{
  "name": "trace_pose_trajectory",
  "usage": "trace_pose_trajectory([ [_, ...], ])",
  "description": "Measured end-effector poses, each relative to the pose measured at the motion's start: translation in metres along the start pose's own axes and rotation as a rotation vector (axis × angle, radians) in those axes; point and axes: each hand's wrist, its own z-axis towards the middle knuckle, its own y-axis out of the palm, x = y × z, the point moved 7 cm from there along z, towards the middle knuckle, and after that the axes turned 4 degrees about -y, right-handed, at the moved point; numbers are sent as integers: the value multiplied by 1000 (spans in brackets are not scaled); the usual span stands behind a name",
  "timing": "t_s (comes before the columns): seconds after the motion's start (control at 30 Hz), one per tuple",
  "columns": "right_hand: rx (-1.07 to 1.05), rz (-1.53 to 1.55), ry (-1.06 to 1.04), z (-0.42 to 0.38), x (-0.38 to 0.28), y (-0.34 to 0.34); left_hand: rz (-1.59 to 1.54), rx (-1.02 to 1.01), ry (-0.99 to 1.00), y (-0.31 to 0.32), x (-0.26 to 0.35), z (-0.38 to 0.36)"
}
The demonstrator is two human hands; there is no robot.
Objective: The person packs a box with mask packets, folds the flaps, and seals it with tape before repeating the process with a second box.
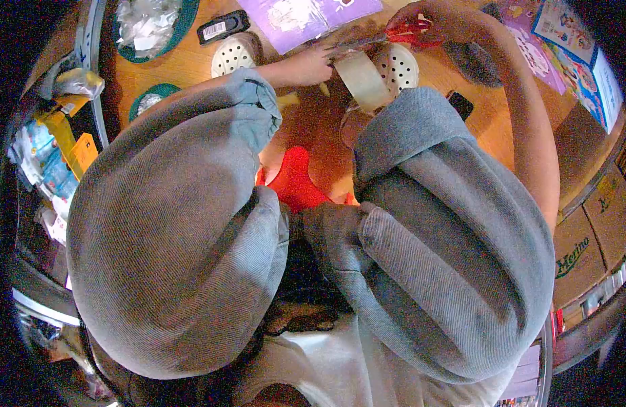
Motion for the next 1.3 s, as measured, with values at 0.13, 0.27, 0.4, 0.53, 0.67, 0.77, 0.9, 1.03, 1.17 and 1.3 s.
trace_pose_trajectory([
  [0.13, -58, -85, 45, 9, 34, -9, -209, 9, -177, -14, 14, -7],
  [0.27, -94, -75, -53, 4, -7, -7, -245, -13, -304, -14, 12, -8],
  [0.4, -76, 51, 36, 4, 38, -2, -211, 132, -2, -14, 9, -9],
  [0.53, -76, 125, 171, 0, 55, 3, -285, 1, -40, -24, 15, -20],
  [0.67, -74, 260, 227, -5, 78, 14, -165, -212, -297, -16, -11, -36],
  [0.77, -70, 283, 186, -13, 88, 18, -33, -304, -424, -14, -26, -50],
  [0.9, 52, 176, 307, -22, 109, 17, 83, -357, -550, -36, -12, -70],
  [1.03, 353, -396, 480, -26, 119, 16, 163, -383, -715, -29, -39, -84],
  [1.17, 708, -670, 456, -28, 122, 31, 138, -348, -618, -12, -70, -85],
  [1.3, 827, -444, 467, -29, 151, 50, 161, -638, -650, -36, -43, -96],
])
